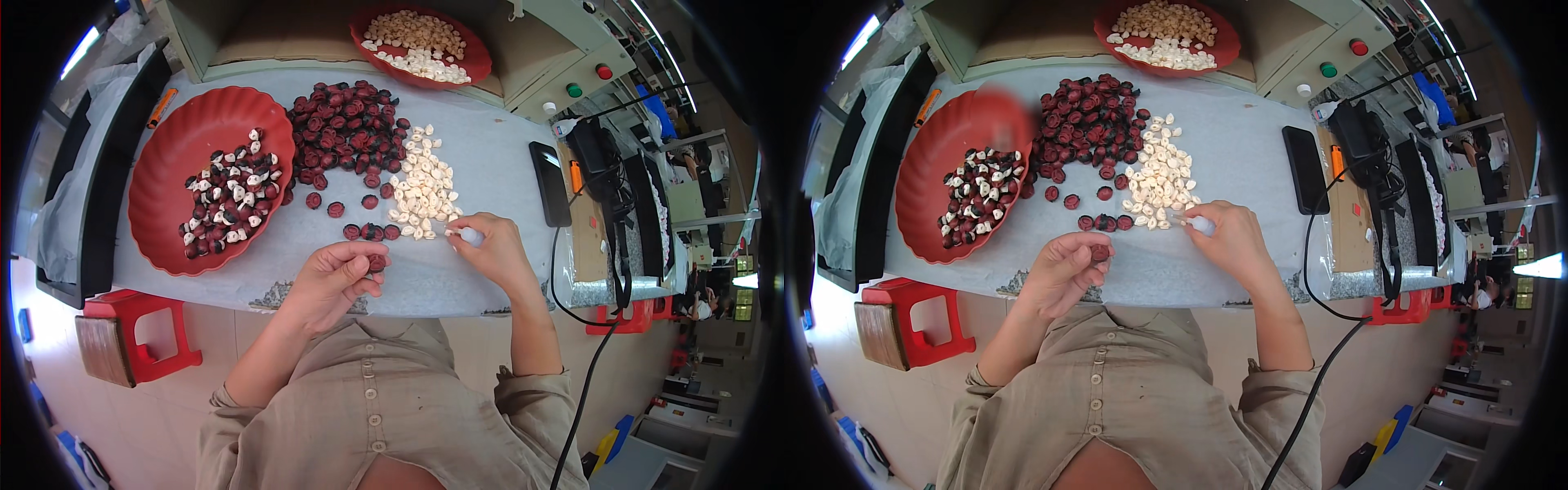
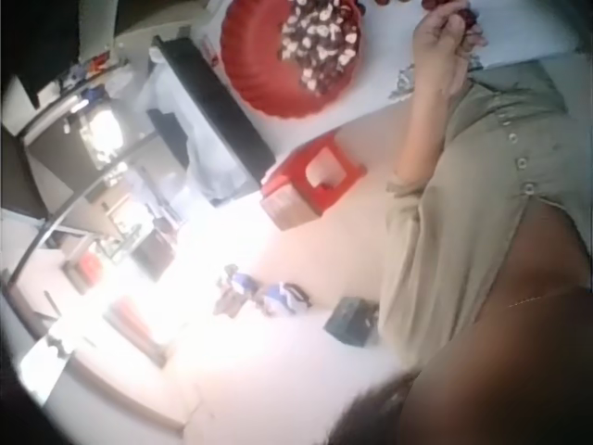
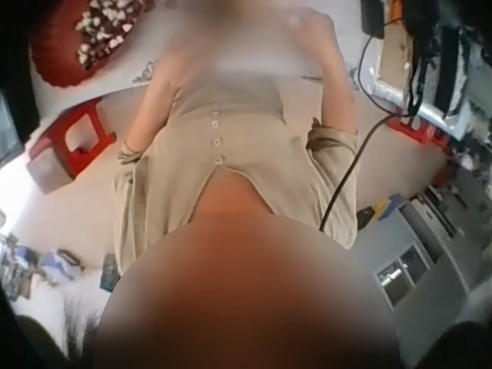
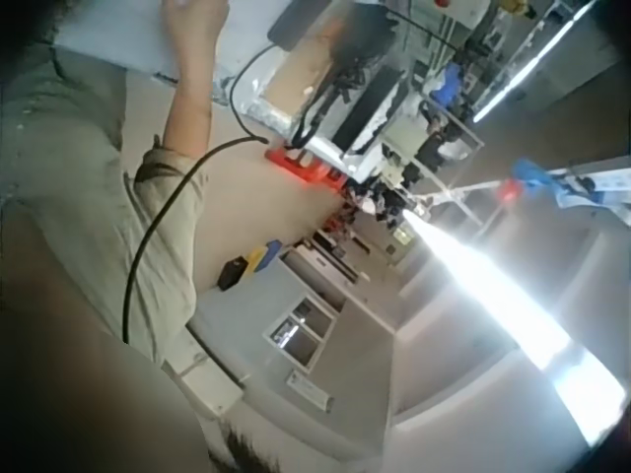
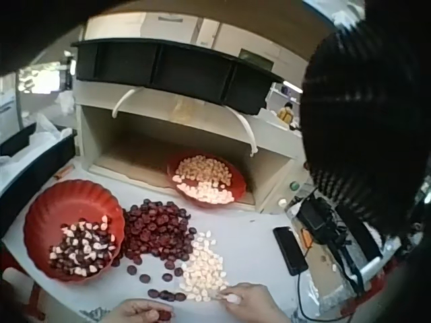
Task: Applying glue to red plastic components and attaching white circular parts to assemble decorative items.
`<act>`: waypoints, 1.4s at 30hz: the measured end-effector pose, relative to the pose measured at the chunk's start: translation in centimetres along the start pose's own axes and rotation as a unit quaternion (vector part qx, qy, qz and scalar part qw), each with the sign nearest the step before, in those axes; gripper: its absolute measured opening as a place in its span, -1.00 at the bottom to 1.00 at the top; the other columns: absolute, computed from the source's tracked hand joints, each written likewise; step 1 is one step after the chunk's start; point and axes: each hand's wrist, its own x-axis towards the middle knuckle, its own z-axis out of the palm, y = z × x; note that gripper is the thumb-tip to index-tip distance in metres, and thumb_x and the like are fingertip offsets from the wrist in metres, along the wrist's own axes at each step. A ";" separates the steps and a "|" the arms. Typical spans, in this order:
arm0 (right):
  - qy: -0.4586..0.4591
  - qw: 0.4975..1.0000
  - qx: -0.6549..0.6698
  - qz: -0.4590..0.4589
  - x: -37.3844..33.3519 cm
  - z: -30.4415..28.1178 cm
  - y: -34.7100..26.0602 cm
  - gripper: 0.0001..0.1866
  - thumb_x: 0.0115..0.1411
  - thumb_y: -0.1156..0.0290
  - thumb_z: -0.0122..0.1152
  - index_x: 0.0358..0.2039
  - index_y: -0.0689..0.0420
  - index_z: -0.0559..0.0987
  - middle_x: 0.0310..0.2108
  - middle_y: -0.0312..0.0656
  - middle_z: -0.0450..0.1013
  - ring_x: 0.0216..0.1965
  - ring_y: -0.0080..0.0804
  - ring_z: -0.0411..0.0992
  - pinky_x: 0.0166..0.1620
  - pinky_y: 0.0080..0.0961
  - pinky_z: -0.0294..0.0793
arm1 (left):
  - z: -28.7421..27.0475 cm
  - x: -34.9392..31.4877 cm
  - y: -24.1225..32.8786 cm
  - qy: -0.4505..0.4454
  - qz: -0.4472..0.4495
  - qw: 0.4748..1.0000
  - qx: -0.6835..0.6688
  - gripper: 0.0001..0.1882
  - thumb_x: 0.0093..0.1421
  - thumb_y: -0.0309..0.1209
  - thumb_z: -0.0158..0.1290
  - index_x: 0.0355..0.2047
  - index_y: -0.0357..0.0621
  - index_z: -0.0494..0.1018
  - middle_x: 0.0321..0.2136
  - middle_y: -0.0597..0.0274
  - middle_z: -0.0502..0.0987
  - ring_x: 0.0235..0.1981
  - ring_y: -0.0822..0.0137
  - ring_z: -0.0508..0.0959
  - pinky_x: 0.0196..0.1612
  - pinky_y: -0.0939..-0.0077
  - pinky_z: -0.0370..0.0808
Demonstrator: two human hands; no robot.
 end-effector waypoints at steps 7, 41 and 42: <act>0.012 0.994 -0.089 -0.070 0.1 -0.2 -0.7 -0.85 -0.18 0.53 0.17 -0.50 0.22 0.52 -0.54 -0.16 0.43 -0.48 -0.30 0.41 -0.40 -0.56 0.35 | -0.2 0.0 0.2 -0.017 -0.014 0.999 -0.023 -0.75 0.10 -0.45 -0.09 -0.22 -0.31 0.35 -0.36 0.17 0.44 -0.41 0.44 0.46 -0.37 0.64 0.46; -0.058 0.962 0.206 -0.168 -1.4 3.1 -6.4 -0.74 -0.24 0.70 0.12 -0.43 0.24 0.51 -0.53 -0.21 0.38 -0.47 -0.52 0.36 -0.41 -0.68 0.33 | 1.1 0.2 0.3 0.040 -0.032 0.999 0.011 -0.81 0.12 -0.49 -0.13 -0.29 -0.31 0.37 -0.40 0.12 0.46 -0.48 0.42 0.46 -0.38 0.63 0.44; -0.058 0.962 0.206 -0.168 -1.4 3.2 -6.5 -0.74 -0.24 0.70 0.12 -0.43 0.24 0.51 -0.53 -0.21 0.38 -0.47 -0.52 0.36 -0.41 -0.68 0.33 | 1.1 0.2 0.2 0.045 -0.030 0.998 0.018 -0.82 0.12 -0.49 -0.14 -0.29 -0.31 0.37 -0.41 0.13 0.46 -0.48 0.42 0.46 -0.38 0.62 0.44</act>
